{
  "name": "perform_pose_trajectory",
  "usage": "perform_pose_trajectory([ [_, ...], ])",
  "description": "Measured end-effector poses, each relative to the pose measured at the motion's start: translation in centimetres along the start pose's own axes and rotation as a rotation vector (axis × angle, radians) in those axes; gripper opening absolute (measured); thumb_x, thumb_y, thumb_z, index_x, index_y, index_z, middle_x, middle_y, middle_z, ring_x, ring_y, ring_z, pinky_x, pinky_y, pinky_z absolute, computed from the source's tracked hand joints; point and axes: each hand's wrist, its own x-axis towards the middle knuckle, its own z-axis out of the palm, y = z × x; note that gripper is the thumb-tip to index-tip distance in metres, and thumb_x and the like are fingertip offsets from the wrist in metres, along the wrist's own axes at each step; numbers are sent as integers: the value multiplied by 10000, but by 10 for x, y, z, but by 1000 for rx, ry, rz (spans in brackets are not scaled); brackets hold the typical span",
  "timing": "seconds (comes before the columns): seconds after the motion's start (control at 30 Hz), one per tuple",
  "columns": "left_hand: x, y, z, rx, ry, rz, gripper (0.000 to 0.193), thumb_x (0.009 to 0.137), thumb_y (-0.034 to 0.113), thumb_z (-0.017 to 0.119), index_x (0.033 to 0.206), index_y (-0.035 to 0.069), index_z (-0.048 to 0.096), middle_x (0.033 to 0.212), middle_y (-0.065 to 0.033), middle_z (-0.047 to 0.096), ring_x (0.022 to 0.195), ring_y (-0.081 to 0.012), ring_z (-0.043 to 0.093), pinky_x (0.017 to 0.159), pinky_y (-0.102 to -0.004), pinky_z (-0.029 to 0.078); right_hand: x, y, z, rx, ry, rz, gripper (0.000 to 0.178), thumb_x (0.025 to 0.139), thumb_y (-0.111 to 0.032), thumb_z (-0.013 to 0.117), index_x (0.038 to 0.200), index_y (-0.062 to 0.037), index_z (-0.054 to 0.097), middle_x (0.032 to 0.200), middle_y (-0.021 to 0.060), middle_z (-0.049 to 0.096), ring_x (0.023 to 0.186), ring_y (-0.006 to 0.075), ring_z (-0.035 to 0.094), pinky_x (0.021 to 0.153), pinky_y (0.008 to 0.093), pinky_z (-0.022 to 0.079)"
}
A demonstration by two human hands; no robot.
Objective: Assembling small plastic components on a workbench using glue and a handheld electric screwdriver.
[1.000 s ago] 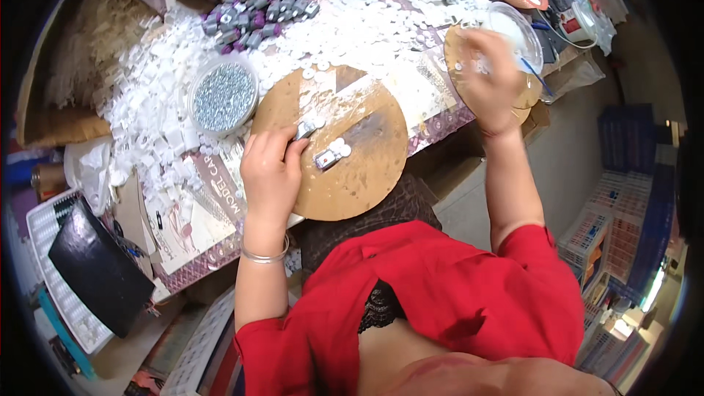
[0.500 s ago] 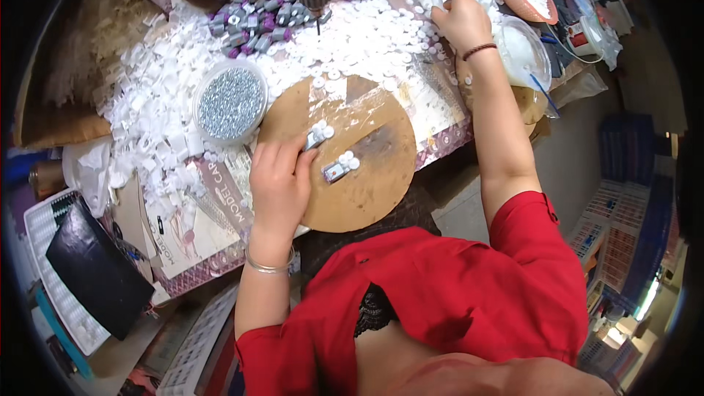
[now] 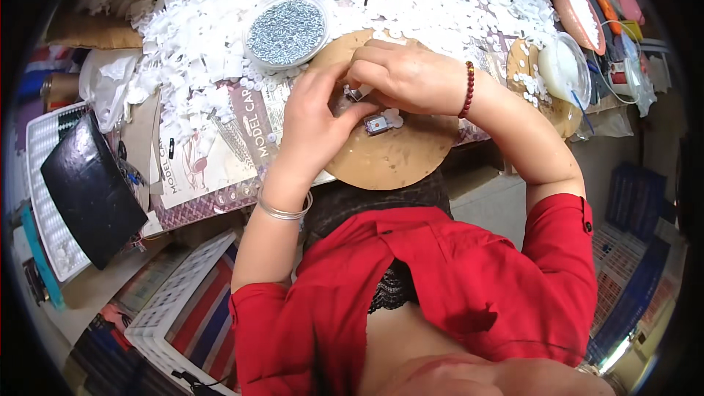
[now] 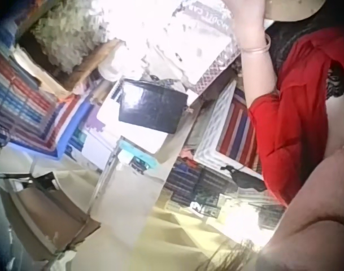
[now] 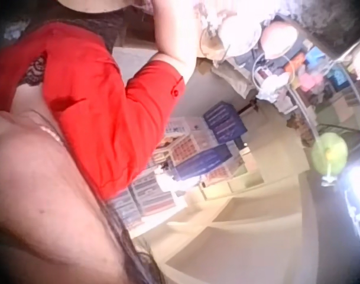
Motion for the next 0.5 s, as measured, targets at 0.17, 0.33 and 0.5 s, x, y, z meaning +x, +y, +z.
perform_pose_trajectory([
  [0.17, 1, -10, 5, 126, 32, 128, 316, 741, 78, 843, 1022, -1, 722, 926, -105, 699, 847, -226, 677, 771, -316, 548, -11, 15, 4, 77, -12, 40, 313, 784, -16, 727, 1055, -55, 575, 1013, 113, 626, 969, 333, 631, 828, 417, 530],
  [0.33, -2, 5, 2, -36, 84, 16, 327, 727, 136, 837, 1010, 12, 730, 913, -122, 682, 873, -314, 644, 796, -395, 518, -11, 8, 1, 96, 41, 13, 321, 781, -19, 734, 1058, -53, 575, 1006, 108, 622, 944, 325, 634, 812, 404, 532],
  [0.5, 0, -9, 2, 33, 24, 78, 319, 724, 124, 835, 1004, 9, 733, 933, -128, 681, 889, -320, 630, 801, -399, 514, -12, 9, 3, 91, 7, 71, 290, 790, -34, 744, 1040, -49, 599, 991, 106, 616, 909, 305, 643, 775, 380, 540],
])
